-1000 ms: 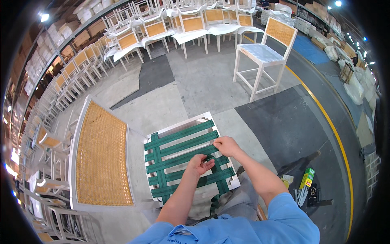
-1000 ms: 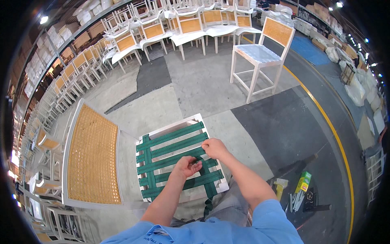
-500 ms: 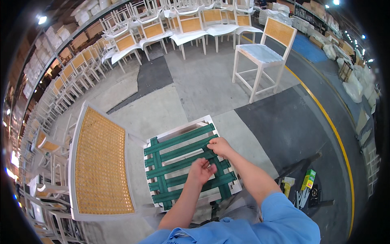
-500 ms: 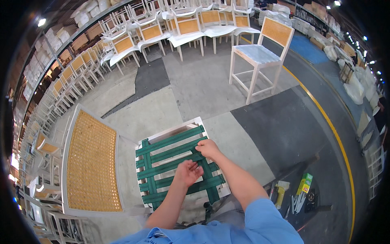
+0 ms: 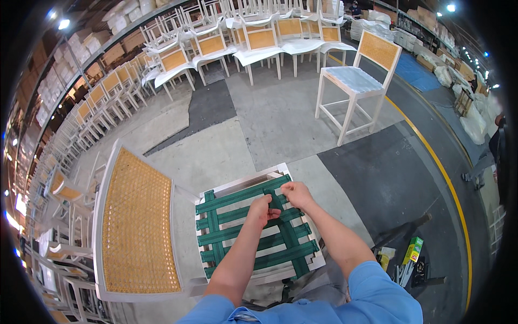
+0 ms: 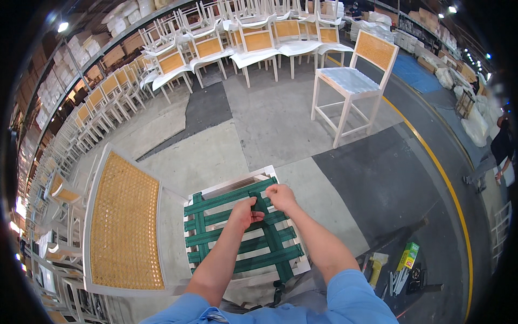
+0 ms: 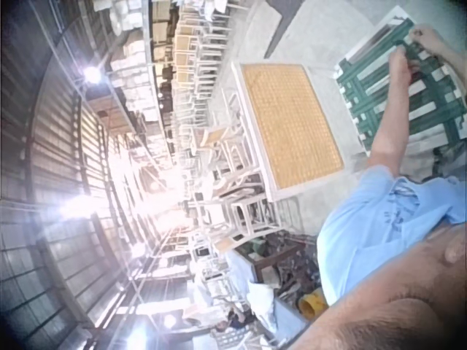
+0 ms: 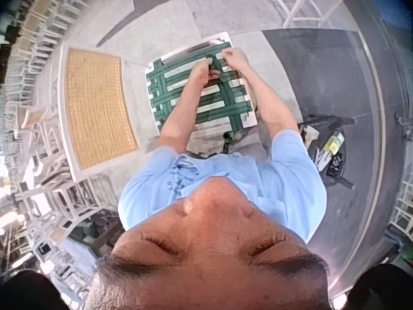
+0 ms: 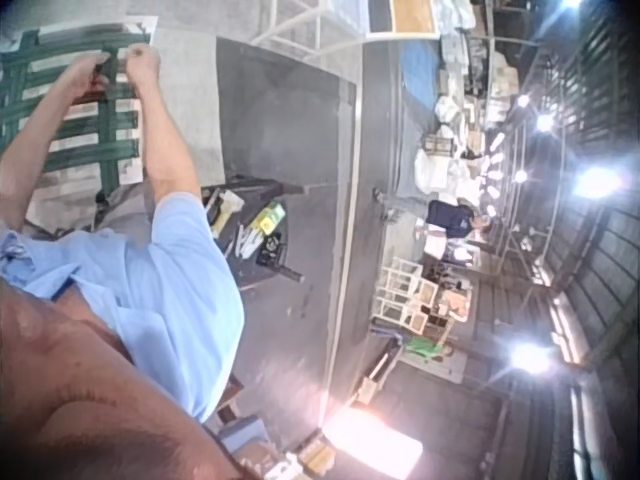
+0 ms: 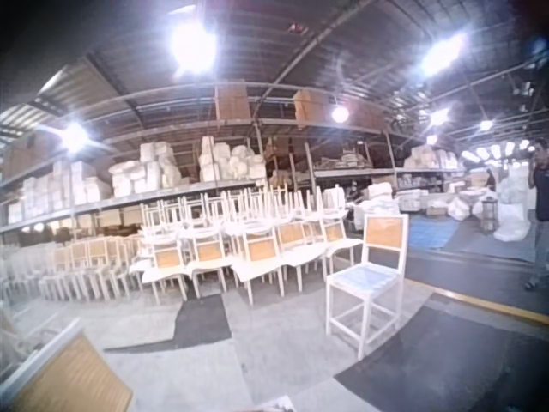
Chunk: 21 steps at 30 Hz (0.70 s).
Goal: The person weaves green plastic straps into a white chair frame to create a seat. They interlace the straps by hand and use a pneumatic staple gun to secure the edges.
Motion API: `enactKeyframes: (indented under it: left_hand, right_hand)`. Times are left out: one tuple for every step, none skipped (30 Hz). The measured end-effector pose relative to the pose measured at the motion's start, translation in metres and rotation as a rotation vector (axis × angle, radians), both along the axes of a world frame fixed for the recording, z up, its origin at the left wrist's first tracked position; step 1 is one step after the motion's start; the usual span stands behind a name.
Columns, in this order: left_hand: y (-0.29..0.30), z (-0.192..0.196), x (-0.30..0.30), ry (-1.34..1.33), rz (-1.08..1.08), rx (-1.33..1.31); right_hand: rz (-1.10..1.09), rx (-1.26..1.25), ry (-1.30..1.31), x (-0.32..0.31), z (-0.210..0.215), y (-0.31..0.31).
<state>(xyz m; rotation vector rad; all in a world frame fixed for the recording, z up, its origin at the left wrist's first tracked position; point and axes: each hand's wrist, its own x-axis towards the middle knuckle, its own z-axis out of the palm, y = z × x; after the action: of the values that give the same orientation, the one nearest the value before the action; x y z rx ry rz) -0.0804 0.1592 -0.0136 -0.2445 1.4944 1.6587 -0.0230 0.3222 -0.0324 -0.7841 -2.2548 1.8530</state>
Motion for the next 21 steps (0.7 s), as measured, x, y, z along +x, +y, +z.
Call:
enactKeyframes:
  left_hand:
    - [0.007,-0.002,-0.008,-0.017,-0.014,-0.042]
    - [0.017,-0.004,-0.015,-0.083,0.037,-0.002]
    - [0.019,-0.01,-0.024,-0.147,0.108,0.023]
    - [0.02,-0.016,-0.034,-0.211,0.18,0.048]
    - [0.01,-0.026,-0.044,-0.268,0.281,0.232]
    - [0.012,-0.031,-0.05,-0.372,0.472,0.31]
    - [0.013,-0.035,-0.054,-0.471,0.667,0.387]
    - [0.023,-0.034,-0.056,-0.577,0.843,0.478]
    - [0.037,-0.033,-0.056,-0.621,0.887,0.512]
    - [0.045,-0.032,-0.05,-0.586,0.808,0.599]
    - [0.045,-0.038,-0.045,-0.539,0.746,0.673]
    - [0.048,-0.041,-0.041,-0.493,0.68,0.75]
    - [0.055,-0.042,-0.041,-0.494,0.649,0.773]
    - [0.048,-0.047,-0.042,-0.478,0.647,0.782]
    - [0.043,-0.051,-0.044,-0.458,0.641,0.793]
    - [0.037,-0.055,-0.047,-0.478,0.656,0.783]
    - [0.033,-0.056,-0.052,-0.499,0.665,0.778]
    - [0.027,-0.058,-0.055,-0.516,0.679,0.771]
    - [0.018,-0.06,-0.056,-0.529,0.715,0.757]
    - [0.019,-0.056,-0.057,-0.555,0.734,0.751]
    - [0.014,-0.052,-0.058,-0.574,0.762,0.744]
  right_hand:
    - [-0.052,0.127,0.071,-0.005,-0.001,0.003]
    - [-0.111,0.266,0.146,-0.01,-0.001,0.012]
    - [-0.152,0.387,0.224,-0.018,0.0,0.011]
    - [-0.157,0.418,0.212,-0.026,0.001,0.011]
    - [-0.154,0.437,0.206,-0.036,0.004,0.006]
    - [-0.163,0.47,0.19,-0.041,0.001,0.006]
    - [-0.168,0.491,0.222,-0.048,-0.001,0.002]
    - [-0.188,0.533,0.254,-0.055,-0.004,0.007]
    - [-0.215,0.586,0.271,-0.057,-0.01,0.017]
    - [-0.222,0.582,0.251,-0.058,-0.015,0.026]
    - [-0.218,0.556,0.233,-0.062,-0.02,0.025]
    - [-0.216,0.535,0.215,-0.065,-0.023,0.026]
    - [-0.217,0.567,0.153,-0.065,-0.026,0.029]
    - [-0.192,0.572,0.096,-0.068,-0.024,0.015]
    - [-0.171,0.581,0.044,-0.07,-0.021,0.004]
    - [-0.143,0.577,0.026,-0.072,-0.017,-0.005]
    - [-0.119,0.579,0.012,-0.075,-0.012,-0.011]
    - [-0.092,0.577,-0.002,-0.078,-0.008,-0.017]
    - [-0.046,0.571,0.005,-0.08,-0.004,-0.025]
    - [-0.016,0.581,0.007,-0.083,-0.005,-0.024]
    - [0.022,0.584,0.013,-0.085,-0.006,-0.027]
